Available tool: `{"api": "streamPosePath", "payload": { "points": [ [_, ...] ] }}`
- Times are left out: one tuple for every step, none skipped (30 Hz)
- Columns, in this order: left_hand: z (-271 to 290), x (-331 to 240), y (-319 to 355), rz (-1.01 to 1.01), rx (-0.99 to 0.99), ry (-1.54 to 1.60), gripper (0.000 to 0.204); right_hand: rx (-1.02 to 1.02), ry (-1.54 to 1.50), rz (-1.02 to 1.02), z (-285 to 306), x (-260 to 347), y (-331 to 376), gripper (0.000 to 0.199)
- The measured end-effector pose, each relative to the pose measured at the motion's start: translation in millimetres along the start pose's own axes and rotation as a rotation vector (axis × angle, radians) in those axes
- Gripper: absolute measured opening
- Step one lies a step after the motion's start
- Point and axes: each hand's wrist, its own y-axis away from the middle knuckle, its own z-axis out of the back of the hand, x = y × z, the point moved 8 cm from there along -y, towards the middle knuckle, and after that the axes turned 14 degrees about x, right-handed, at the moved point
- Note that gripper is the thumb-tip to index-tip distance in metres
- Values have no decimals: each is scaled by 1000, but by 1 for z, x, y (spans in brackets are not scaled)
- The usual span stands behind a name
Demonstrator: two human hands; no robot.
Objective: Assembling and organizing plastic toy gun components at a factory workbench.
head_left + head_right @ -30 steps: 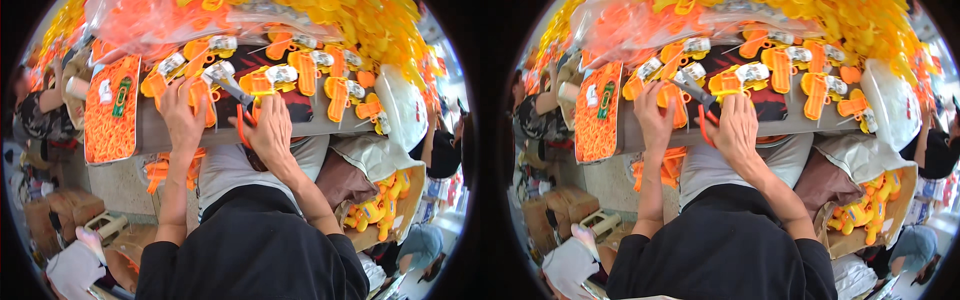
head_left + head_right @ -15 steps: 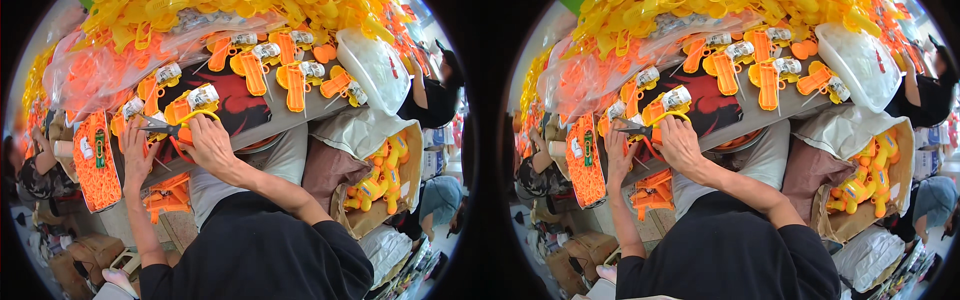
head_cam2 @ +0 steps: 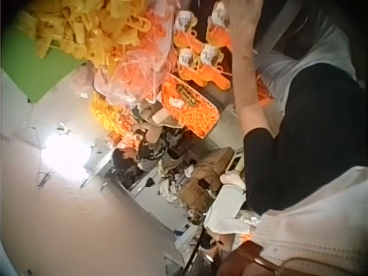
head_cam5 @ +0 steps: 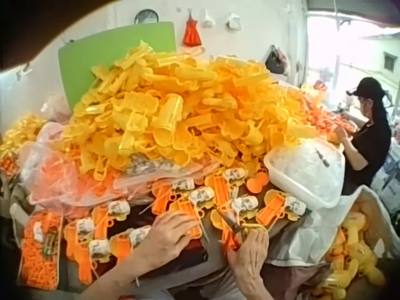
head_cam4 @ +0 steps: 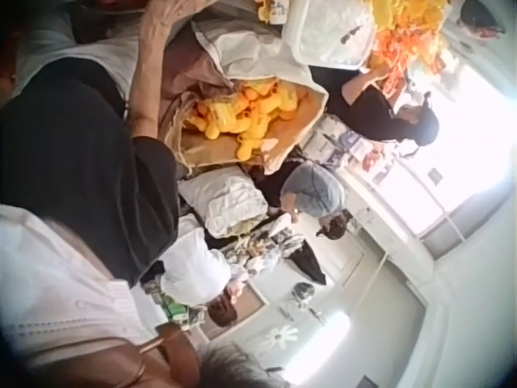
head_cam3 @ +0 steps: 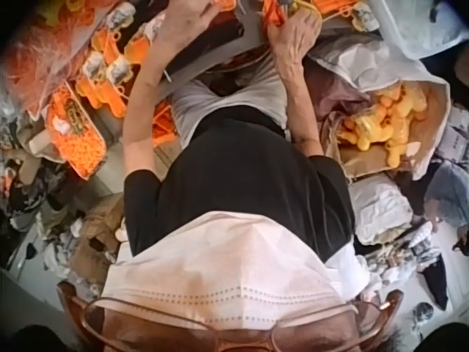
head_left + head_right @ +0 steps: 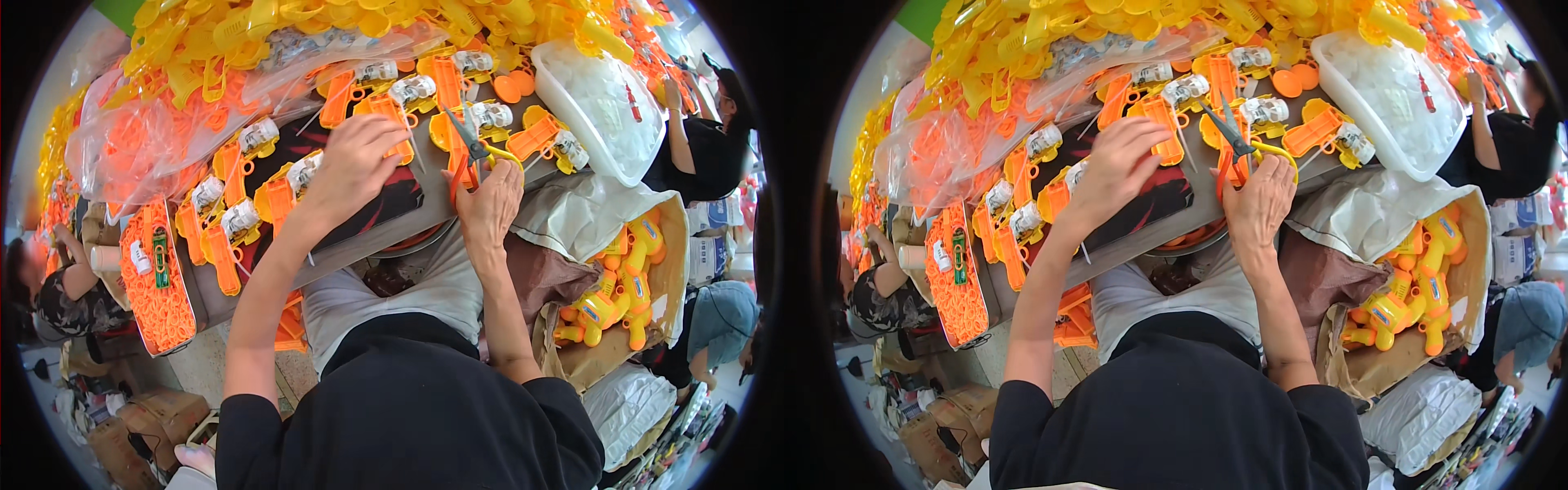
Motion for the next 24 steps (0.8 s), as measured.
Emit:
{"api": "streamPosePath", "payload": {
  "points": [
    [-16, 7, -15, -10, 0, -2, 26, 68, -36, -44, -8, -8, -1, 54],
    [-31, 10, -27, -47, 0, -124, 25, 139, -76, -81, -15, -13, -1, 56],
    [-42, 9, -35, -89, 3, -243, 24, 208, -96, -115, -20, -17, -1, 54],
    [-44, 11, -37, -97, 3, -247, 24, 201, -97, -119, -16, -18, 0, 54],
    [-48, 17, -37, -91, 90, -276, 24, 253, -154, -141, -16, -21, 1, 52],
    [-53, 24, -37, -84, 177, -305, 24, 306, -213, -162, -18, -25, 1, 51],
    [-47, 23, -37, -114, 168, -273, 21, 293, -232, -140, -18, -28, 2, 48],
    [-44, 22, -40, -119, 175, -273, 21, 291, -234, -148, -18, -32, 3, 48],
    [-43, 28, -44, -59, 208, -208, 19, 322, -287, -182, -20, -38, 5, 48],
    [-39, 33, -47, 10, 237, -147, 17, 357, -345, -206, -22, -40, 4, 47],
    [-35, 31, -51, -12, 182, -138, 16, 361, -351, -204, -19, -39, 4, 47],
    [-39, 30, -55, -5, 183, -141, 16, 407, -456, -270, -20, -42, 5, 47],
    [-40, 27, -60, -31, 124, -143, 18, 448, -556, -337, -21, -47, 6, 46],
    [-40, 23, -66, -57, 64, -143, 20, 449, -555, -335, -17, -48, 5, 46],
    [-45, 22, -72, -56, 61, -142, 20, 479, -673, -353, -16, -51, 6, 46],
    [-47, 17, -78, -85, 18, -159, 21, 508, -792, -372, -17, -55, 7, 46],
    [-48, 14, -85, -113, -25, -175, 22, 486, -953, -350, -22, -61, 8, 42],
    [-51, 14, -93, -114, -29, -172, 22, 486, -948, -350, -20, -66, 10, 42],
    [-56, 20, -101, -73, -15, -172, 23, 441, -1118, -330, -12, -65, 10, 39],
    [-59, 28, -107, -29, -3, -173, 23, 396, -1288, -306, -3, -62, 9, 36],
    [-59, 36, -113, 24, -39, -155, 22, 372, -1329, -314, 8, -64, 10, 35],
    [-64, 34, -119, 26, -37, -147, 22, 375, -1323, -321, 21, -69, 14, 35],
    [-64, 35, -124, 63, -27, -172, 20, 315, -1281, -301, 38, -75, 17, 34],
    [-65, 35, -127, 101, -17, -198, 19, 254, -1238, -282, 50, -80, 17, 34]
  ]
}}
